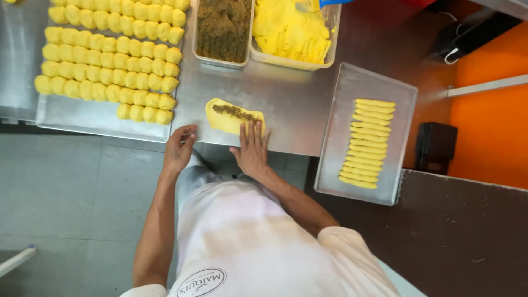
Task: Flattening dough balls, adding filling, and rolling them into cylindrical pastries on a production table.
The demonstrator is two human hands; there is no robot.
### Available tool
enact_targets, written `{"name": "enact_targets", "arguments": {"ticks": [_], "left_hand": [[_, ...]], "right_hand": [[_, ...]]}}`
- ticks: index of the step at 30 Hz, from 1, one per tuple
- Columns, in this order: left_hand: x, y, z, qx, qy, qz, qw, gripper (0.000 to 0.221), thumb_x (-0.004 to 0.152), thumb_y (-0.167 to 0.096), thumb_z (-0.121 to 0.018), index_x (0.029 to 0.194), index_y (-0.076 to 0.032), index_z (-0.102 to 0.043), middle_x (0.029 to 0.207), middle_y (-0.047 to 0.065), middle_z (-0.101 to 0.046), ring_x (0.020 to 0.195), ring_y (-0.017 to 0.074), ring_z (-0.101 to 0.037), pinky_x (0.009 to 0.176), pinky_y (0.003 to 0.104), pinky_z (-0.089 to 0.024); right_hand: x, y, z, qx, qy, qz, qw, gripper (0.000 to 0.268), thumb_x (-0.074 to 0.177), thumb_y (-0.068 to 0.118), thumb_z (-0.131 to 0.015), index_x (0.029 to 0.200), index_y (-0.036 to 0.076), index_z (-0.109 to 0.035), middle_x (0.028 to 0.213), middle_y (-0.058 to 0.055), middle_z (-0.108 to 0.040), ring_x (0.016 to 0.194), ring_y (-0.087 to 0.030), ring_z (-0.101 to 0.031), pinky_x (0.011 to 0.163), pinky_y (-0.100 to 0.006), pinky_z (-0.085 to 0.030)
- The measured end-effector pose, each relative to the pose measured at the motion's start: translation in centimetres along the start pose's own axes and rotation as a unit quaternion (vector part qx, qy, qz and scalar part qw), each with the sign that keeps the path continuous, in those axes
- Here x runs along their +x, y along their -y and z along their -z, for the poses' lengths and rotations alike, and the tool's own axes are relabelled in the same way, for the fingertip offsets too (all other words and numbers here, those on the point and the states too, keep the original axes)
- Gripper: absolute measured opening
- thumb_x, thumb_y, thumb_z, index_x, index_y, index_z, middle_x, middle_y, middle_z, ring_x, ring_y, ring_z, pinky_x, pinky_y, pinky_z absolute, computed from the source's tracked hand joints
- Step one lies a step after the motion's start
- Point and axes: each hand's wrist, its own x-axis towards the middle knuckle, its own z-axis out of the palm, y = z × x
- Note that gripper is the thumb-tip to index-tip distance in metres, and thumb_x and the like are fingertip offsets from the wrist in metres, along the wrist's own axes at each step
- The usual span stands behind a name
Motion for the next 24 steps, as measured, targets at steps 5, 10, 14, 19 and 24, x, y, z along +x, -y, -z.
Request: {"name": "enact_targets", "arguments": {"ticks": [5, 10, 14, 19, 24], "left_hand": [[6.4, 3.3, -2.3, 0.152, 0.001, -0.177, 0.972, 0.025, 0.076, -0.003, -0.056, 0.101, 0.003, -0.055, 0.097, 0.023, -0.053, 0.095, 0.0401, -0.049, 0.079, 0.042, -0.041], [10.5, 2.3, -5.4, 0.345, -0.004, -0.300, 0.889, 0.045, 0.066, -0.017, -0.069, 0.104, 0.003, -0.053, 0.107, 0.023, -0.051, 0.105, 0.0417, -0.043, 0.083, 0.043, -0.038], [9.9, 3.8, -7.3, 0.428, 0.086, -0.204, 0.876, 0.060, 0.082, -0.035, -0.050, 0.125, 0.002, -0.034, 0.131, 0.021, -0.031, 0.124, 0.0359, -0.022, 0.100, 0.049, -0.018], [4.4, 2.4, -6.6, 0.404, 0.086, -0.185, 0.892, 0.055, 0.087, -0.033, -0.041, 0.128, 0.002, -0.031, 0.132, 0.021, -0.030, 0.124, 0.0348, -0.023, 0.099, 0.047, -0.021], [1.0, 1.9, -8.1, 0.362, 0.045, -0.155, 0.918, 0.053, 0.087, -0.032, -0.041, 0.127, 0.001, -0.033, 0.133, 0.019, -0.027, 0.125, 0.0337, -0.020, 0.099, 0.047, -0.020]], "right_hand": [[0.1, 2.0, 2.2, -0.017, -0.011, -0.038, 0.999, 0.067, 0.076, 0.037, -0.053, 0.127, -0.001, -0.030, 0.120, -0.024, -0.042, 0.117, -0.042, -0.030, 0.087, -0.070, -0.009], [0.4, 0.8, 2.0, 0.044, -0.125, -0.070, 0.989, 0.065, 0.073, 0.023, -0.060, 0.127, 0.000, -0.031, 0.086, -0.007, -0.058, 0.088, -0.027, -0.054, 0.082, -0.072, -0.012], [1.1, -1.3, 3.3, 0.070, -0.125, -0.094, 0.985, 0.064, 0.080, 0.021, -0.054, 0.132, 0.003, -0.021, 0.127, -0.019, -0.034, 0.118, -0.043, -0.024, 0.084, -0.071, -0.009], [6.8, -3.1, 5.0, 0.100, -0.091, -0.027, 0.990, 0.058, 0.086, 0.027, -0.046, 0.132, 0.004, -0.020, 0.136, -0.018, -0.021, 0.125, -0.042, -0.009, 0.093, -0.065, -0.006], [15.6, -3.3, 4.4, -0.138, 0.042, 0.055, 0.988, 0.065, 0.087, 0.042, -0.040, 0.132, 0.001, -0.019, 0.139, -0.017, -0.011, 0.128, -0.033, -0.003, 0.102, -0.053, 0.000]]}}
